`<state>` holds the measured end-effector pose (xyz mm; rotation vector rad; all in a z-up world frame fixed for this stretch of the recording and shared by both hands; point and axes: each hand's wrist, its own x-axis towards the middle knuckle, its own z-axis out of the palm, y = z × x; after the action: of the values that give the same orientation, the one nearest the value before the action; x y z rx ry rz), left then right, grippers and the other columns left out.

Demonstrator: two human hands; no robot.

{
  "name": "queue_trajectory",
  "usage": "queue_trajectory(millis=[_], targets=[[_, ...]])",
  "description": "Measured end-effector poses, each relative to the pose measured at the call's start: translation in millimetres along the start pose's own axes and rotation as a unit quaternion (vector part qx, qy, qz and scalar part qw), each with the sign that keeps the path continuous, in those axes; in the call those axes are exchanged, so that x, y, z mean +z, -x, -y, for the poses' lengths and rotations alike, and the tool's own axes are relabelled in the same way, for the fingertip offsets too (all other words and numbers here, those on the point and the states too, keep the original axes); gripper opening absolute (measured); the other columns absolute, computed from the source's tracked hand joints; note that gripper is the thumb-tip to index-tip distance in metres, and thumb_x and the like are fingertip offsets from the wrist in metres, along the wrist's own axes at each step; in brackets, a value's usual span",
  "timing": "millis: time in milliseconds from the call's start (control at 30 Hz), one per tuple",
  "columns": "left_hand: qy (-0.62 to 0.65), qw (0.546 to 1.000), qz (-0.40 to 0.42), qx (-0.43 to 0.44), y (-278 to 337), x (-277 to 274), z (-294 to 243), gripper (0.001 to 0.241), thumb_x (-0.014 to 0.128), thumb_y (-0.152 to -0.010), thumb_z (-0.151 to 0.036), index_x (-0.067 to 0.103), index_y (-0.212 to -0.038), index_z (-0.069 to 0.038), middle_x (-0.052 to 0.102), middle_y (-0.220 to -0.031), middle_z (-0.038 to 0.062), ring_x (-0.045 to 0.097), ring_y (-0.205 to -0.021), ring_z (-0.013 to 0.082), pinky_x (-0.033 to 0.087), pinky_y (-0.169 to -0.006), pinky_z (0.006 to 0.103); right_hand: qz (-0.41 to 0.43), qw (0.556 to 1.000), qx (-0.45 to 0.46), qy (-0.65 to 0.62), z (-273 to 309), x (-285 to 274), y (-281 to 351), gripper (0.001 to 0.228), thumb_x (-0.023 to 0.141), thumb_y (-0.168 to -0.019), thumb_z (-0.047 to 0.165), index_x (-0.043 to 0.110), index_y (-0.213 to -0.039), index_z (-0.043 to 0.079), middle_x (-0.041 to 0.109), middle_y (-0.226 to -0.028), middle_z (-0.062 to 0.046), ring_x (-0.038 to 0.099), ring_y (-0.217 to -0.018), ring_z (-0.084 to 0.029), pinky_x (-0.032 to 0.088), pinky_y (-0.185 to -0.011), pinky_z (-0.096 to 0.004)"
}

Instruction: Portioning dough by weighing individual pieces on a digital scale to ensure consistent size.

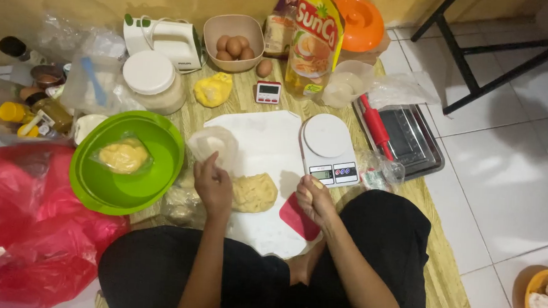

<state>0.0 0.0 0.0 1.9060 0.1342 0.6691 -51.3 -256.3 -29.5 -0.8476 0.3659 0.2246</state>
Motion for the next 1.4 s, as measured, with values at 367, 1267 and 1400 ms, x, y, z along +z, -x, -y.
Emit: queue_trajectory(millis=[367,1267,1400], targets=[[-0.004,0.995,0.026,0.093,53.2,-16.8,19.1,0.045,0.064,-0.080,0.005,0.077,-0.119,-0.013,0.055,-0.095,0.008,0.065,-0.078,0.0308,0.056,-0.077,0.0403,0.080,0.991,0.048,-0.095,-30.7,-33.2,-23.5,0.055,0.056,-0.100,0.049,0.055,-0.137,0.008,0.071,-0.117,-0.024,0.075,-0.097,-0.033,0.066,-0.078,-0.042],[0.005,0.998,-0.026,0.064,51.4,-15.7,12.4,0.058,0.069,-0.086,0.007,0.063,-0.140,-0.012,0.044,-0.131,0.023,0.070,-0.094,0.0361,0.059,-0.064,0.0352,0.068,0.997,0.032,0.016,-42.5,-6.6,-16.4,0.034,0.058,-0.105,0.036,0.060,-0.094,0.004,0.050,-0.071,-0.007,0.039,-0.040,-0.005,0.026,-0.024,-0.013],[0.005,0.997,-0.033,0.072,52.4,-13.5,15.0,0.057,0.071,-0.085,0.005,0.063,-0.140,-0.011,0.047,-0.131,0.023,0.071,-0.091,0.0345,0.059,-0.060,0.0335,0.081,0.996,0.046,-0.005,-40.7,36.7,-11.6,0.038,0.055,-0.106,0.043,0.054,-0.088,0.010,0.042,-0.068,-0.001,0.038,-0.043,-0.004,0.026,-0.027,-0.012]])
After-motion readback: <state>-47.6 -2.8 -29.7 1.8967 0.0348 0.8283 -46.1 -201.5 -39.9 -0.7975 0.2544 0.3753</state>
